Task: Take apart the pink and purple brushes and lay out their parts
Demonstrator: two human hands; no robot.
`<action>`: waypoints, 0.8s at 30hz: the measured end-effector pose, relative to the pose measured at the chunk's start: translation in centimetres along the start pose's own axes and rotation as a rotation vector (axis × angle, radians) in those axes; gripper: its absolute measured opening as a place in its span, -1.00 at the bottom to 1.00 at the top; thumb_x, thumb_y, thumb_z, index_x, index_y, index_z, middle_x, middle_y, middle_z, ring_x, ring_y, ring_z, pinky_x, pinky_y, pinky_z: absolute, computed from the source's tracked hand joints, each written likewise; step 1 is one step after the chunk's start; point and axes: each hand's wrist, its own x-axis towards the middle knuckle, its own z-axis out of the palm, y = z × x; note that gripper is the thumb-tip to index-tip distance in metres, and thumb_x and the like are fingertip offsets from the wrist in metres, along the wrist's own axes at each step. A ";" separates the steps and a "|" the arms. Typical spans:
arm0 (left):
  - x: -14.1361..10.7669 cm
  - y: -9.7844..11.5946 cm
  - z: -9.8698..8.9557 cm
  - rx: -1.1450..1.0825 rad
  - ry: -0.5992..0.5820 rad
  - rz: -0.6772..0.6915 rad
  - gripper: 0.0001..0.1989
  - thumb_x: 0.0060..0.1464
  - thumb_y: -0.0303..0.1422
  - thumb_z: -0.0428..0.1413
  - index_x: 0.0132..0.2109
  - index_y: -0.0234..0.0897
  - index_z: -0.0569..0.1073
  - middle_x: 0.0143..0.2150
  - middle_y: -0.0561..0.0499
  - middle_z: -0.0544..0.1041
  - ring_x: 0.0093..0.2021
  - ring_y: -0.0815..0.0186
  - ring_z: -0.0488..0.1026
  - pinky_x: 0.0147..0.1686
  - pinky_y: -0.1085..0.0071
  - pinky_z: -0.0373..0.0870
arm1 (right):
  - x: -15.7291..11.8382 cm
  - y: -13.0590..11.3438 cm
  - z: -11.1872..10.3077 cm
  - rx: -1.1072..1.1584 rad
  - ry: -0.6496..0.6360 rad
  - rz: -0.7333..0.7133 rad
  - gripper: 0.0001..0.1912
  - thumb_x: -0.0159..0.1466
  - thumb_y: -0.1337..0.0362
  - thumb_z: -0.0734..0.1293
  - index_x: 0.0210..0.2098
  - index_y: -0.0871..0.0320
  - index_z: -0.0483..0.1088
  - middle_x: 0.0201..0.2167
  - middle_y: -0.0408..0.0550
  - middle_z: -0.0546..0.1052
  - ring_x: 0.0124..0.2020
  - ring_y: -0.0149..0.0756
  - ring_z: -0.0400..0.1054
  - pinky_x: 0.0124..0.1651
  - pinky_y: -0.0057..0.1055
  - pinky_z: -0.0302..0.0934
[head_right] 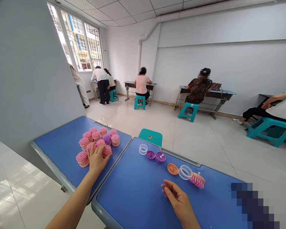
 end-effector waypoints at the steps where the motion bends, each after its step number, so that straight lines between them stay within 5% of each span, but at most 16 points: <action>1: 0.0 0.0 0.0 -0.006 -0.004 -0.003 -0.68 -0.05 -0.24 0.15 -0.09 -0.13 0.39 -0.06 -0.04 0.50 0.25 0.04 0.03 0.22 -0.08 -0.31 | 0.0 0.0 0.0 -0.002 0.003 -0.001 -0.53 -0.11 0.05 0.44 -0.24 0.14 0.48 -0.32 -0.03 0.57 -0.27 -0.16 0.45 -0.20 -0.33 0.37; 12: 0.1 0.1 -0.6 -0.184 0.146 -0.043 -0.60 0.04 -0.24 0.06 0.02 -0.21 0.22 0.02 -0.14 0.41 0.19 0.09 0.18 0.24 0.00 -0.26 | -0.5 0.6 1.3 0.015 0.123 -0.087 -0.59 -0.08 0.03 0.40 -0.28 0.13 0.47 -0.39 -0.05 0.57 -0.34 -0.18 0.45 -0.27 -0.33 0.35; 17: -0.2 0.8 -0.9 -0.446 0.221 0.118 -0.69 0.05 -0.31 0.02 -0.03 -0.21 0.22 -0.04 -0.15 0.40 0.10 0.16 0.29 0.12 0.13 0.16 | -0.4 0.3 1.5 0.008 0.123 -0.107 -0.61 -0.07 0.05 0.39 -0.29 0.13 0.47 -0.42 -0.06 0.56 -0.37 -0.20 0.44 -0.29 -0.32 0.34; 21: -0.9 3.1 -0.7 -0.710 0.090 0.012 -0.59 -0.03 -0.29 0.07 -0.01 -0.23 0.22 -0.02 -0.15 0.37 0.06 0.15 0.31 0.09 0.15 0.21 | -0.3 0.5 1.5 0.021 0.134 -0.106 -0.62 -0.06 0.04 0.39 -0.30 0.11 0.47 -0.41 -0.06 0.56 -0.36 -0.18 0.44 -0.27 -0.29 0.32; 24: -1.5 5.9 -0.7 -1.004 -0.197 -0.141 -0.35 -0.07 -0.25 0.12 0.15 -0.23 0.05 -0.11 -0.11 0.43 -0.11 0.22 0.44 -0.08 0.23 0.36 | -0.1 0.5 1.4 0.038 0.125 -0.106 -0.61 -0.06 0.02 0.39 -0.30 0.11 0.47 -0.40 -0.05 0.56 -0.35 -0.18 0.44 -0.25 -0.27 0.32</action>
